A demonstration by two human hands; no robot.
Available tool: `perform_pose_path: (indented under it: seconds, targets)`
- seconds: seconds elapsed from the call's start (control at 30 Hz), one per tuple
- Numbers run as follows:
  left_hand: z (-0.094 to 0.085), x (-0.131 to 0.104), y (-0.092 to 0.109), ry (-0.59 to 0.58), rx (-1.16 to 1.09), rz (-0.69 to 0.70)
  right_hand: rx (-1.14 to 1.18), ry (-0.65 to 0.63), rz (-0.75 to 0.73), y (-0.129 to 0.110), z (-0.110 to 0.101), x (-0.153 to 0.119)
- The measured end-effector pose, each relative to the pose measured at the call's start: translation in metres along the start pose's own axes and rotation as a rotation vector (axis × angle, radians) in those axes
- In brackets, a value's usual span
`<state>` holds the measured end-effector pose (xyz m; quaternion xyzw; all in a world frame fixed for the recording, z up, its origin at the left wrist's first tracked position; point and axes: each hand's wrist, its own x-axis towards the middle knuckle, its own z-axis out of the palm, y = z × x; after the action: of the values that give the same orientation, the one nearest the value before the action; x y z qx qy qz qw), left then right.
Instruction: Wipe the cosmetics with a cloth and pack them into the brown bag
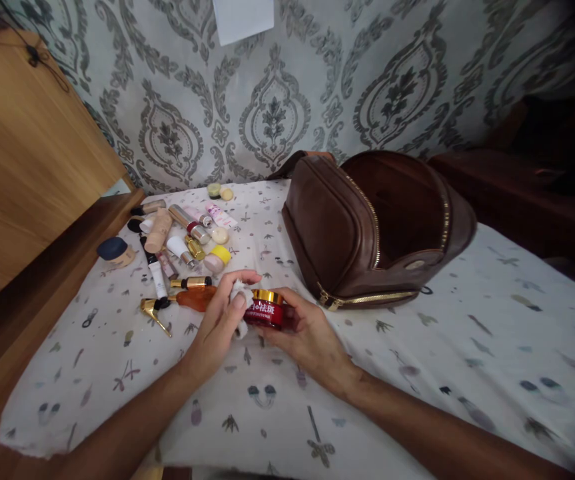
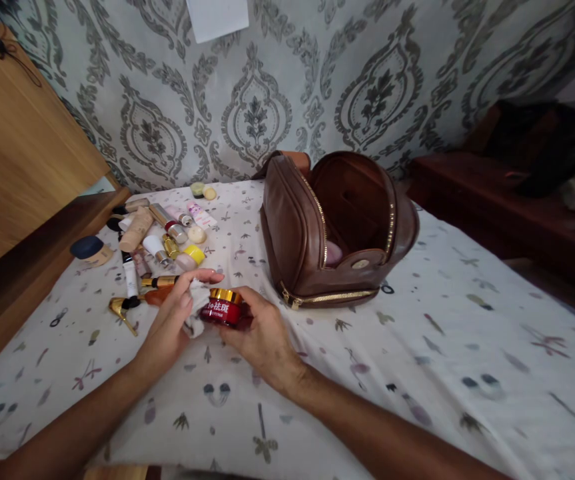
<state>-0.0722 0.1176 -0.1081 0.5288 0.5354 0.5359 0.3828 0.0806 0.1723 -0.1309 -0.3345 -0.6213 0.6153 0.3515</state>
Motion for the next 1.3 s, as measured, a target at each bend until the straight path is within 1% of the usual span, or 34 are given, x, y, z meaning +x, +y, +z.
perform_pose_path:
  seconds: [0.13, 0.2, 0.3, 0.43, 0.5, 0.57, 0.67, 0.73, 0.8, 0.87, 0.9, 1.03, 1.07, 1.2, 1.3]
  targets:
    - [-0.004, 0.001, 0.002, -0.118, -0.248, -0.08, 0.092, -0.005, 0.02, -0.001, -0.001, 0.002]
    - [-0.007, 0.003, 0.005, -0.149, -0.311, -0.14, 0.089, 0.005, 0.02, 0.0, -0.001, 0.002]
    - [-0.008, 0.005, 0.005, -0.129, -0.349, -0.191, 0.089, 0.01, -0.002, 0.001, -0.001, 0.003]
    - [-0.008, 0.008, -0.003, -0.064, -0.374, -0.207, 0.112, 0.026, -0.03, 0.004, -0.001, 0.004]
    - [-0.009, 0.01, -0.005, -0.017, -0.291, -0.18, 0.089, 0.039, -0.044, 0.005, -0.002, 0.004]
    - [-0.01, 0.01, -0.003, 0.052, -0.143, -0.114, 0.065, 0.039, -0.054, 0.006, -0.002, 0.004]
    - [-0.009, 0.007, 0.002, 0.163, 0.135, 0.103, 0.021, 0.034, -0.067, 0.007, -0.003, 0.004]
    - [-0.006, 0.004, 0.004, 0.168, 0.31, 0.231, -0.029, 0.05, -0.092, 0.008, -0.003, 0.004]
    - [-0.004, 0.002, 0.004, 0.119, 0.404, 0.273, -0.061, 0.064, -0.111, 0.007, -0.002, 0.004]
    - [-0.004, 0.002, 0.003, 0.08, 0.411, 0.263, -0.058, 0.066, -0.103, 0.007, -0.002, 0.004]
    - [-0.005, 0.002, 0.002, 0.082, 0.401, 0.257, -0.053, 0.061, -0.092, 0.007, -0.002, 0.004]
    - [-0.008, 0.005, 0.002, 0.164, 0.368, 0.271, -0.075, 0.051, -0.087, 0.008, -0.002, 0.004]
    - [-0.008, 0.006, 0.002, 0.156, 0.372, 0.285, -0.081, 0.058, -0.095, 0.009, -0.002, 0.003]
    - [-0.007, 0.006, 0.001, 0.015, 0.411, 0.314, -0.097, 0.091, -0.086, 0.013, -0.001, 0.002]
    - [-0.008, 0.007, 0.001, 0.04, 0.388, 0.294, -0.123, 0.096, -0.07, 0.015, -0.001, 0.002]
